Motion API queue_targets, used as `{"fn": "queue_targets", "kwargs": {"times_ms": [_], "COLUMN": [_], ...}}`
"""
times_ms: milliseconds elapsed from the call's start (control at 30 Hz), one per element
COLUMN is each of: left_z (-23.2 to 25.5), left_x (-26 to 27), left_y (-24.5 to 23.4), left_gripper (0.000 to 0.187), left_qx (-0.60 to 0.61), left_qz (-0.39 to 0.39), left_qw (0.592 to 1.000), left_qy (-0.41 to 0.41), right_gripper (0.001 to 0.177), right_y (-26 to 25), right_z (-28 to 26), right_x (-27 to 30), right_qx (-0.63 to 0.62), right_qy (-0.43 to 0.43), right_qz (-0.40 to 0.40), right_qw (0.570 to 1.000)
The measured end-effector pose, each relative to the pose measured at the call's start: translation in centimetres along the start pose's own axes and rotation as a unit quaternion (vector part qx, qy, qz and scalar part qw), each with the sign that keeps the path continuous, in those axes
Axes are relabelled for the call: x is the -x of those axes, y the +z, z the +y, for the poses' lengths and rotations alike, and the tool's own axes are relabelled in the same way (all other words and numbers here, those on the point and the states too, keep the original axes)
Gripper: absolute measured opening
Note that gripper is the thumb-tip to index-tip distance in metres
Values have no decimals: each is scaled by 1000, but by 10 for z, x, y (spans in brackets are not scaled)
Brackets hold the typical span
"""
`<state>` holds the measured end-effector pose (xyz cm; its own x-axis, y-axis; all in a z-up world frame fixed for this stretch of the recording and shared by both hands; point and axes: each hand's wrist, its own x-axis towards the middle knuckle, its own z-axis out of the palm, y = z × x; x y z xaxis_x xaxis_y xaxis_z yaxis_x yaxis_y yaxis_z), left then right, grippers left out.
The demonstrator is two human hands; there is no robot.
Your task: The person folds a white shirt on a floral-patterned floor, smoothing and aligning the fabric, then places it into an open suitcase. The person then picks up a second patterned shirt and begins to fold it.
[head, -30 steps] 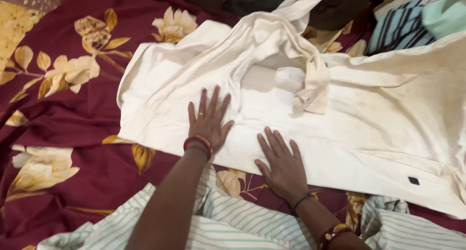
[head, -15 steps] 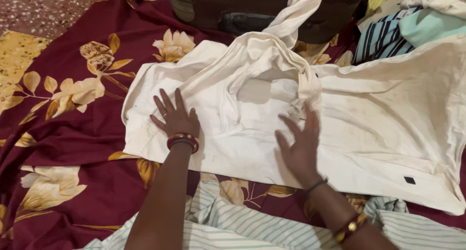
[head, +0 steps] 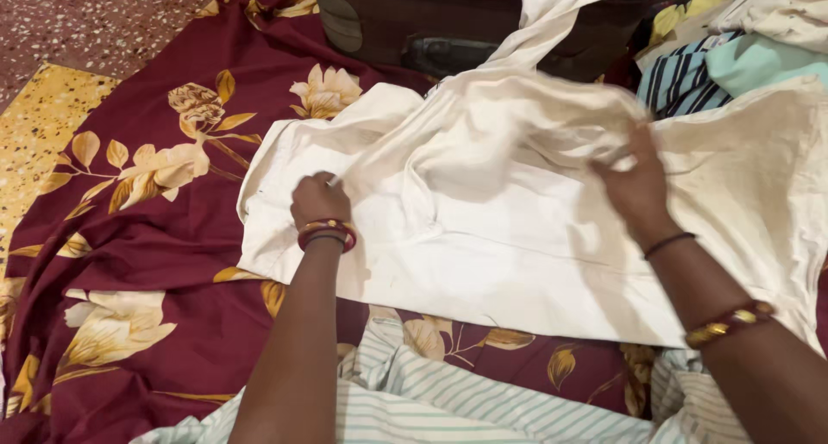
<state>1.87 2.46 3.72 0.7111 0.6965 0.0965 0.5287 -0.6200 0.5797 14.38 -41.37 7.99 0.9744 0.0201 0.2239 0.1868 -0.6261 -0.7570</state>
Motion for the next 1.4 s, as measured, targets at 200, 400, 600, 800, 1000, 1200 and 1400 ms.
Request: {"fn": "queue_targets", "kwargs": {"times_ms": [200, 400, 600, 800, 1000, 1200, 1400], "left_z": [7, 17, 20, 22, 17, 23, 31], "left_x": [8, 20, 39, 48, 77, 98, 94], "left_y": [-16, -34, -50, -57, -43, -37, -48], "left_gripper": [12, 14, 16, 23, 22, 29, 23], "left_qx": [121, 27, -85, -270, -315, -327, -327], "left_qz": [120, 61, -31, -271, -279, -223, -291], "left_qw": [984, 998, 993, 912, 894, 870, 877], "left_qy": [-47, -4, 73, 146, 152, 293, 198], "right_gripper": [64, 50, 59, 52, 46, 51, 49], "right_y": [-92, -135, -145, -176, -180, -170, -187], "right_z": [5, 10, -6, 29, 101, 122, 126], "right_x": [14, 16, -5, 65, 97, 105, 106], "right_qx": [140, 118, 179, 421, 545, 577, 593], "right_qy": [-213, -105, -97, -279, -152, -39, 83], "right_qz": [135, 46, 69, 77, -305, -354, -377], "right_qw": [958, 986, 977, 859, 766, 735, 706]}}
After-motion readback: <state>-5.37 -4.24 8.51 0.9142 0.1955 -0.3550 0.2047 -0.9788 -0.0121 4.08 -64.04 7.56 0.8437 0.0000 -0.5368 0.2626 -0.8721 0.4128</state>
